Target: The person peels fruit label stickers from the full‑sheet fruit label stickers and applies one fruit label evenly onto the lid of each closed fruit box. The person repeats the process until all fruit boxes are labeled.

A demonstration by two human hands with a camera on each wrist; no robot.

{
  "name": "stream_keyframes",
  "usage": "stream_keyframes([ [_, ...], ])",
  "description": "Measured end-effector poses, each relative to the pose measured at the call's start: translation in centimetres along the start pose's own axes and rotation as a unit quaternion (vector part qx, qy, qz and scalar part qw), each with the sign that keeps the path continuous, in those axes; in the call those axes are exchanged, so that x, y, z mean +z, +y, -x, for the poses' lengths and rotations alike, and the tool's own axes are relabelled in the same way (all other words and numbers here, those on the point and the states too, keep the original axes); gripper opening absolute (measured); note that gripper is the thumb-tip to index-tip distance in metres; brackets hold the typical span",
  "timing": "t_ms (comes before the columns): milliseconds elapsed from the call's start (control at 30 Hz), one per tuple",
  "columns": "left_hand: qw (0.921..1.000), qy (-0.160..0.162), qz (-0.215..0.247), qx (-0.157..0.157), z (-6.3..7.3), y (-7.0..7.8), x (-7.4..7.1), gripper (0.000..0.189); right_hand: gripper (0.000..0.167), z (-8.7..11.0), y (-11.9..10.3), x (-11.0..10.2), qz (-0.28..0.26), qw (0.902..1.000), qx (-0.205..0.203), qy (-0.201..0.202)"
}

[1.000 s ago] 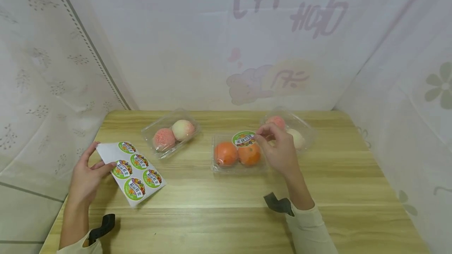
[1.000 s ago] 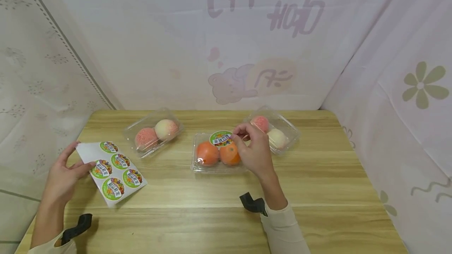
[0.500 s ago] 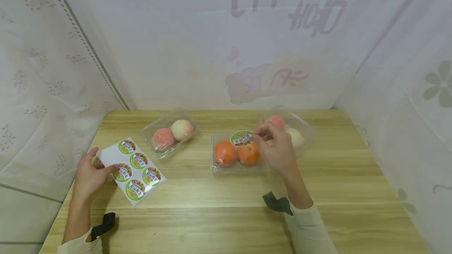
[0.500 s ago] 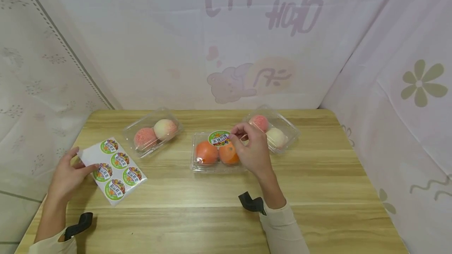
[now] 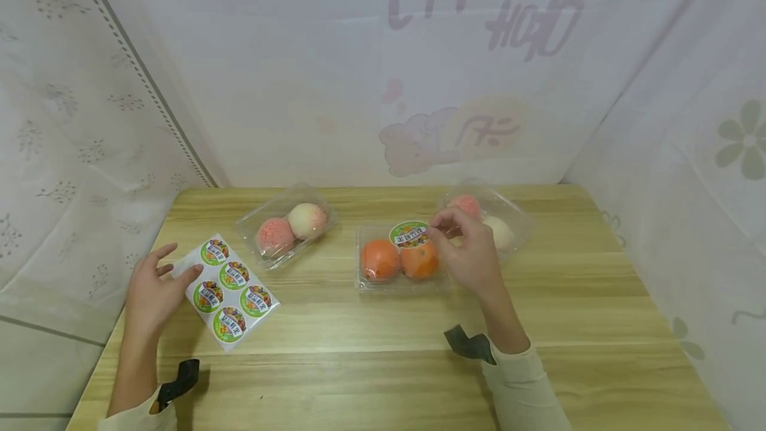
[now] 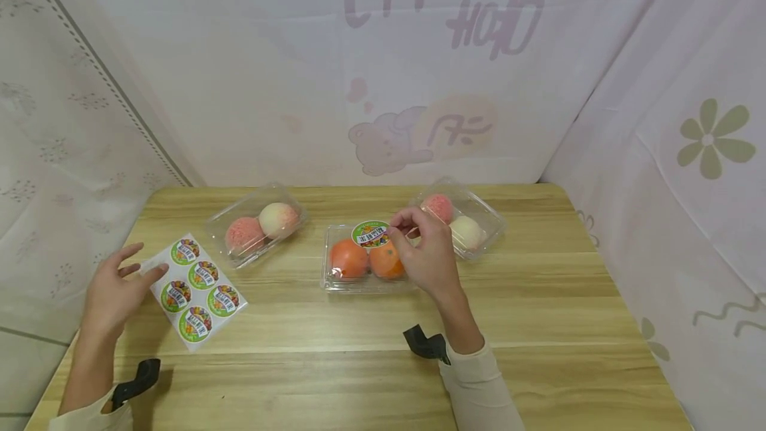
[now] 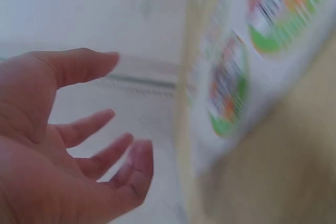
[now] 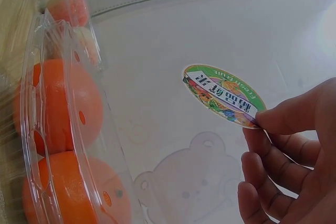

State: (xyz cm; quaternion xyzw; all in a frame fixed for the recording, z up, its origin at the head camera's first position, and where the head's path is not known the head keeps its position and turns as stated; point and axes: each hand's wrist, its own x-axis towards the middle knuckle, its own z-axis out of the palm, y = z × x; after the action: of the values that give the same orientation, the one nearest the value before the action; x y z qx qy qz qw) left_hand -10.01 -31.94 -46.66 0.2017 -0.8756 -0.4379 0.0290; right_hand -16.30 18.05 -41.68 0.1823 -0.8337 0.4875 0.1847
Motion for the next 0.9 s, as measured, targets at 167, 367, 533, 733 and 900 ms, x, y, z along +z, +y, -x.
stream_keyframes([
  [167, 0.9925, 0.061, 0.045, 0.096, 1.3, 3.6, 1.6, 0.064, 0.014, 0.0, -0.1, 0.0, 0.003, 1.0000, 0.000, -0.002],
  [367, 0.9502, 0.113, 0.099, 0.273, 2.5, 7.7, 4.5, 0.056, 0.013, 0.0, -0.2, -0.1, -0.003, 0.9999, 0.012, -0.005],
  [533, 0.9157, 0.084, 0.104, 0.379, 3.3, 10.5, 7.1, 0.052, 0.012, 0.0, -0.2, -0.1, -0.003, 0.9999, 0.012, -0.004],
  [733, 0.8957, 0.021, 0.091, 0.435, 3.9, 13.1, 10.4, 0.047, 0.012, 0.0, -0.4, -0.1, -0.001, 0.9999, -0.003, -0.010],
  [900, 0.8752, -0.014, 0.078, 0.477, 4.0, 14.9, 12.7, 0.044, 0.011, 0.0, -0.6, 0.0, 0.002, 0.9999, -0.007, -0.014],
])
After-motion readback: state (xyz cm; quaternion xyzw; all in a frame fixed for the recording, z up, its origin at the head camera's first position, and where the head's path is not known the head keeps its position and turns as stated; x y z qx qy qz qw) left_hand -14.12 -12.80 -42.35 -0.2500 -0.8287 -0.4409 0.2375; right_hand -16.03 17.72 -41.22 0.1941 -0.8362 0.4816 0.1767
